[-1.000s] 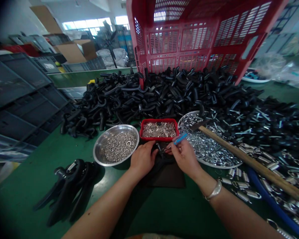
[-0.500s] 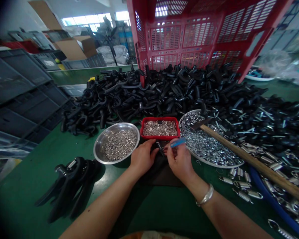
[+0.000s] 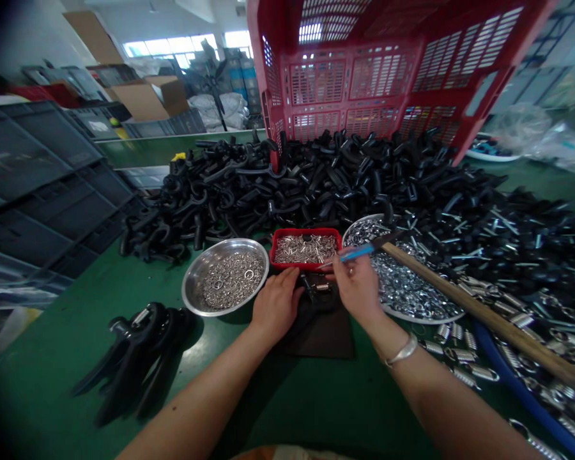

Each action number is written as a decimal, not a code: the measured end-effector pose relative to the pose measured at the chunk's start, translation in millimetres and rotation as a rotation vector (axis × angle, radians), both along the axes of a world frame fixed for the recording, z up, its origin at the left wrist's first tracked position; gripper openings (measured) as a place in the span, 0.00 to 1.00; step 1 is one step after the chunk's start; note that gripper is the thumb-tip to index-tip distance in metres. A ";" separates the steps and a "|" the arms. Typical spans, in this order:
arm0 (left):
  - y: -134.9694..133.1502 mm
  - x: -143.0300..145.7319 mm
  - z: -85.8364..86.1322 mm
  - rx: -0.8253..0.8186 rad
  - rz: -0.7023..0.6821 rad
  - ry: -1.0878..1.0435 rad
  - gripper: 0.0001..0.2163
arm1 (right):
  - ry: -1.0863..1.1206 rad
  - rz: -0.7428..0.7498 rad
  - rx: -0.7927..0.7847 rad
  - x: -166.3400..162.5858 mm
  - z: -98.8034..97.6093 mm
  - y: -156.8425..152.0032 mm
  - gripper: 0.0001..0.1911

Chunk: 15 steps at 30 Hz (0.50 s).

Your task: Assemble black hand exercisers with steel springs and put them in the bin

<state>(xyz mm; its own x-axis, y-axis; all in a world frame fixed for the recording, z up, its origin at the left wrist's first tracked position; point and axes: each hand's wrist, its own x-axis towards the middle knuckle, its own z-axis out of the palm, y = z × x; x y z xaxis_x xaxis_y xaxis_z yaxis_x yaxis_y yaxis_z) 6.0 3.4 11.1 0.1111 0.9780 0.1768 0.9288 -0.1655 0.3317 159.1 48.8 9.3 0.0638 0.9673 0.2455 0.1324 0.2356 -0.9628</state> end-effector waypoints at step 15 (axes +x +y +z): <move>23.9 -92.1 16.6 -0.416 0.356 0.156 0.08 | -1.286 0.347 0.234 -77.6 48.2 37.8 0.13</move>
<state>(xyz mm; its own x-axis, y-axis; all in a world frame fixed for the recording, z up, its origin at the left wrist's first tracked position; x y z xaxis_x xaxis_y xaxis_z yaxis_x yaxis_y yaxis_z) -86.2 27.4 27.8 -0.2443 0.9436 -0.2232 0.9466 0.2821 0.1563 81.5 86.6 57.6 -0.5710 0.8141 0.1056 0.8027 0.5806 -0.1361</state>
